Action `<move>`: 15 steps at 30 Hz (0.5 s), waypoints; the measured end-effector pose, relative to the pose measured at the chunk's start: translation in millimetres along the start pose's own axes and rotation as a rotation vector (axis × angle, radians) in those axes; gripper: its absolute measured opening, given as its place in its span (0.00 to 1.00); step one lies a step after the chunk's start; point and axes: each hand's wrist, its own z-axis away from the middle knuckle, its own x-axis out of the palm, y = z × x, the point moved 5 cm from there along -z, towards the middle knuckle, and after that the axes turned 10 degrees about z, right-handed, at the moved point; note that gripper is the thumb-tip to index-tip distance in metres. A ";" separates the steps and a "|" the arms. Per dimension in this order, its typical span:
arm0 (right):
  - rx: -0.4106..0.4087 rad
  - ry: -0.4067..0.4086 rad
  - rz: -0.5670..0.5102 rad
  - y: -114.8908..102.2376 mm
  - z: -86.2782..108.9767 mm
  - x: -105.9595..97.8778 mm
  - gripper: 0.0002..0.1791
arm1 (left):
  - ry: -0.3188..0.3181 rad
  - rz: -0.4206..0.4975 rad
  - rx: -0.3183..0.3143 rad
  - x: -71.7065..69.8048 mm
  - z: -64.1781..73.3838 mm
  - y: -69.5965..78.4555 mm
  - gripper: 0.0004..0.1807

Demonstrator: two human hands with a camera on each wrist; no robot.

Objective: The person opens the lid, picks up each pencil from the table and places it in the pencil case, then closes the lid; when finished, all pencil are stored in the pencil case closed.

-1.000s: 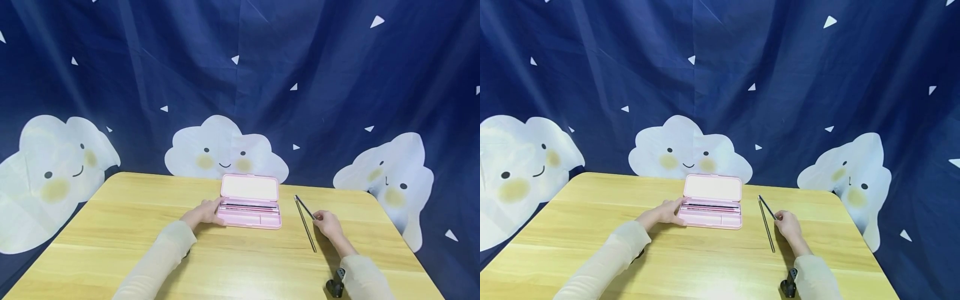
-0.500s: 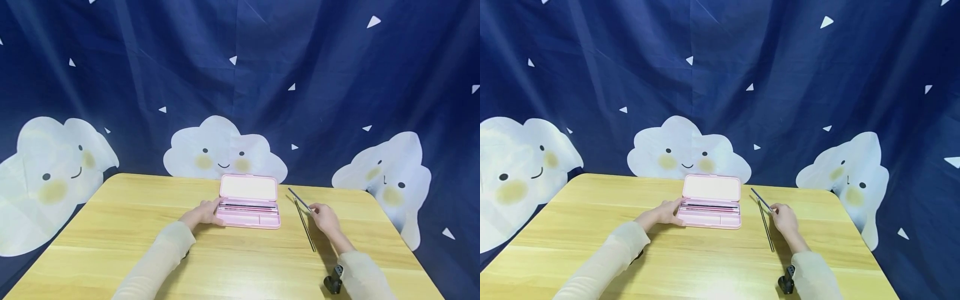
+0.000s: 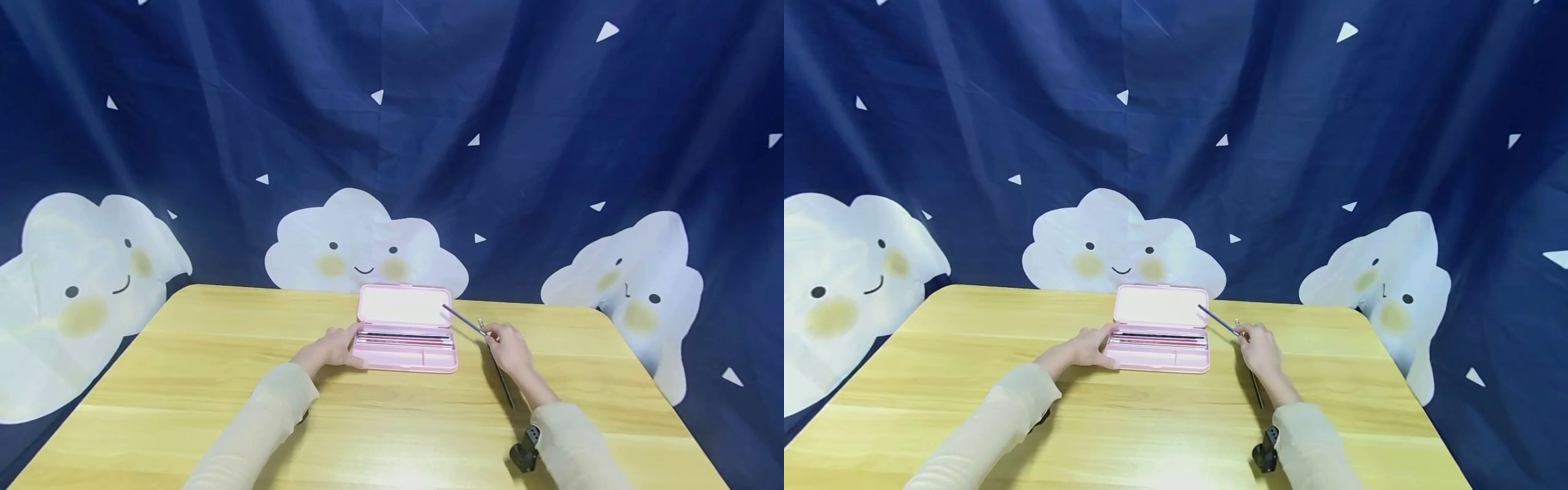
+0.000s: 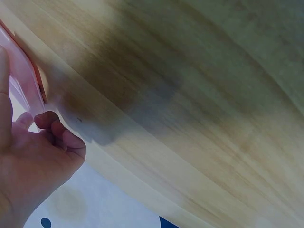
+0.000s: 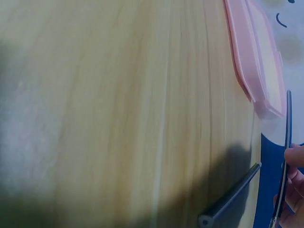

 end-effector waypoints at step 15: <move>-0.289 0.016 -0.116 -41.3 -7.1 18.4 0.11 | -0.012 -0.013 0.010 0.8 -2.0 0.0 0.51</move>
